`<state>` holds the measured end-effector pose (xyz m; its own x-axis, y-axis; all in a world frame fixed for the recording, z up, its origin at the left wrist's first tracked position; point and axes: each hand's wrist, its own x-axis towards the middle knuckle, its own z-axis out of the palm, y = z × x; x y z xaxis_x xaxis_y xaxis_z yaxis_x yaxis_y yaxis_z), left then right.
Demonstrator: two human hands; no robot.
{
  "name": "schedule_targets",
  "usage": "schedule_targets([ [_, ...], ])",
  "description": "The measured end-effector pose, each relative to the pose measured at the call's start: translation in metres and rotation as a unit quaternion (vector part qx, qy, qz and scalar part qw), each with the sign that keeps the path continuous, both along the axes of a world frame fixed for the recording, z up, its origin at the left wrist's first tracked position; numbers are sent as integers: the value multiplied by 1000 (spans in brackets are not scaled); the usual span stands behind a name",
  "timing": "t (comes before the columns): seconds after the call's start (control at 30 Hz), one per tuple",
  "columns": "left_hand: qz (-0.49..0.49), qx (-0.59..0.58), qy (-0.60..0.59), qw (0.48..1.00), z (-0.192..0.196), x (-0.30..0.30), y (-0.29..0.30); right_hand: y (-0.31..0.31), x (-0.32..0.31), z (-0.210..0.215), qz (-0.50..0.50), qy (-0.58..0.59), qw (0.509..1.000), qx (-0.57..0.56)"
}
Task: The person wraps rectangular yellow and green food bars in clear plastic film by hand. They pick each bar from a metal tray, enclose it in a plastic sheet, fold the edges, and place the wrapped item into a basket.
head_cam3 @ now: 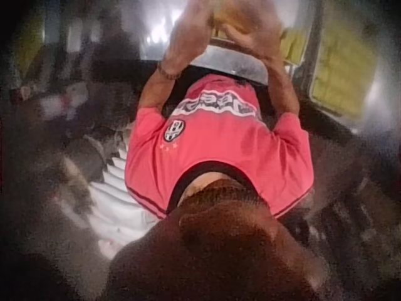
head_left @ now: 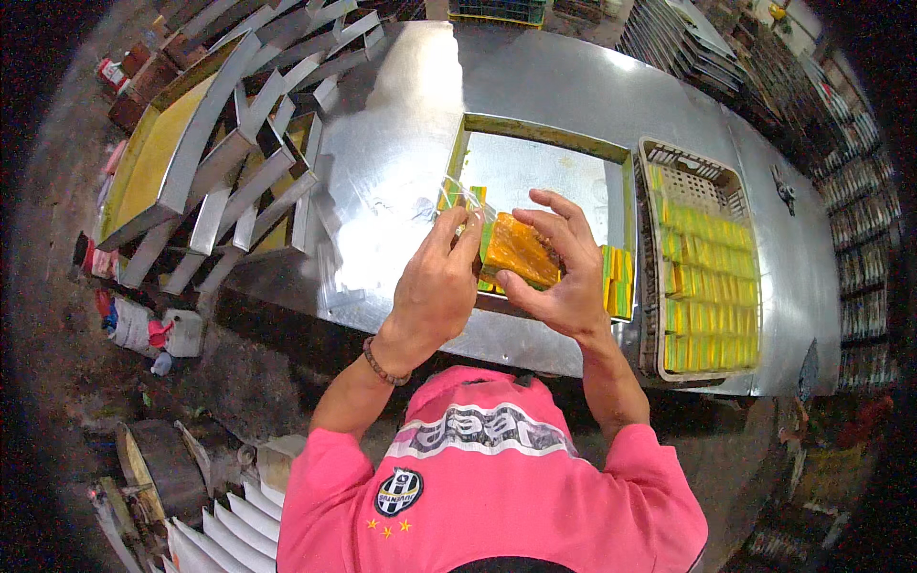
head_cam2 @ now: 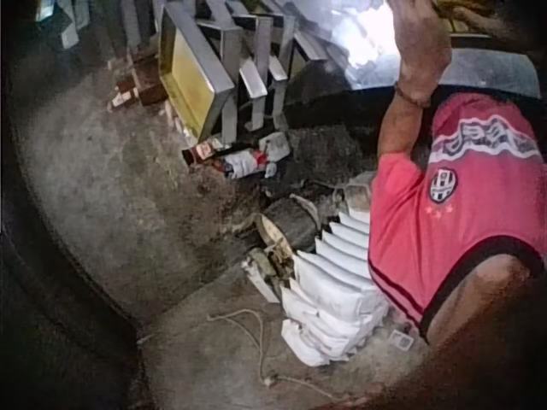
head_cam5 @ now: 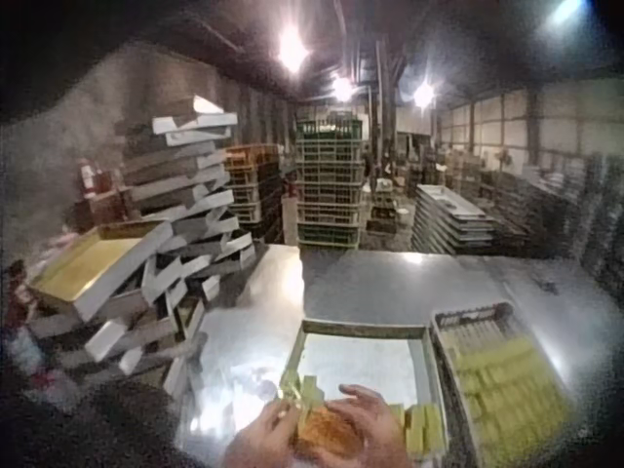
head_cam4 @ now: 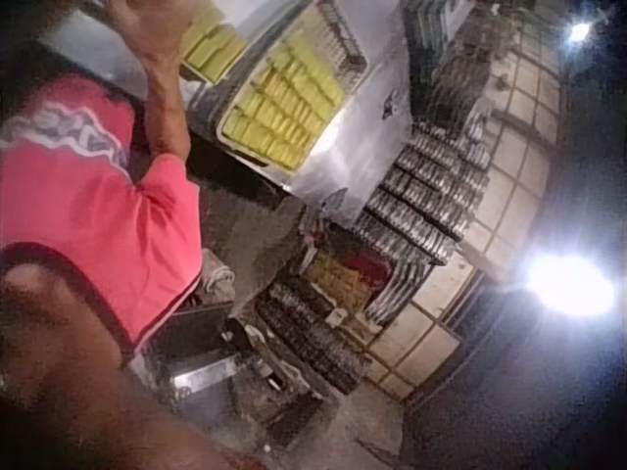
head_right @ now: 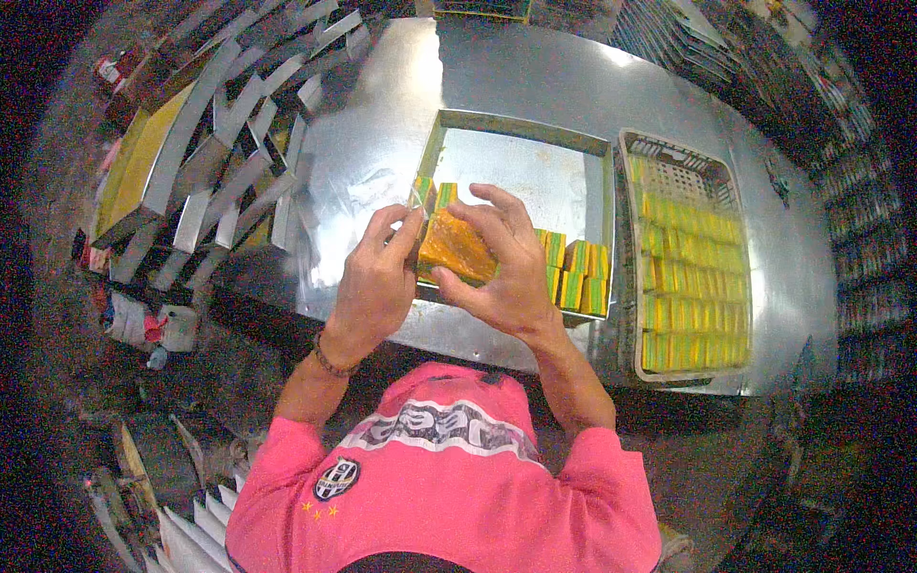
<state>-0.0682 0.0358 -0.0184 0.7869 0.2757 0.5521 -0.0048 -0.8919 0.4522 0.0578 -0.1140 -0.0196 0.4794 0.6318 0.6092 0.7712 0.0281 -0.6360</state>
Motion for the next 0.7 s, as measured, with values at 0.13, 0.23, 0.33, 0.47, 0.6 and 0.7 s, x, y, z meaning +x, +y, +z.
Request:
schedule_targets([
  [0.13, 3, -7, -12, 1000, 7, -3, -3, -3, 3, 0, 37, -13, 999, 17],
  [0.23, 22, 13, -23, 999, 10, -2, 3, -7, 0, 1, 71, 40, 994, 78],
  [0.33, 43, 19, 2, 999, 14, 1, 8, -15, -3, 5, 56, 34, 995, 81],
  [0.47, 21, 18, 22, 999, 22, 2, 6, -20, -9, 17, 67, 13, 996, 59],
  [0.6, 4, 8, 61, 998, 27, 5, -3, -22, -22, 30, 81, 54, 994, 49],
  [0.7, -23, 10, 89, 996, 33, 5, -8, -25, -25, 39, 73, 68, 995, 26],
])
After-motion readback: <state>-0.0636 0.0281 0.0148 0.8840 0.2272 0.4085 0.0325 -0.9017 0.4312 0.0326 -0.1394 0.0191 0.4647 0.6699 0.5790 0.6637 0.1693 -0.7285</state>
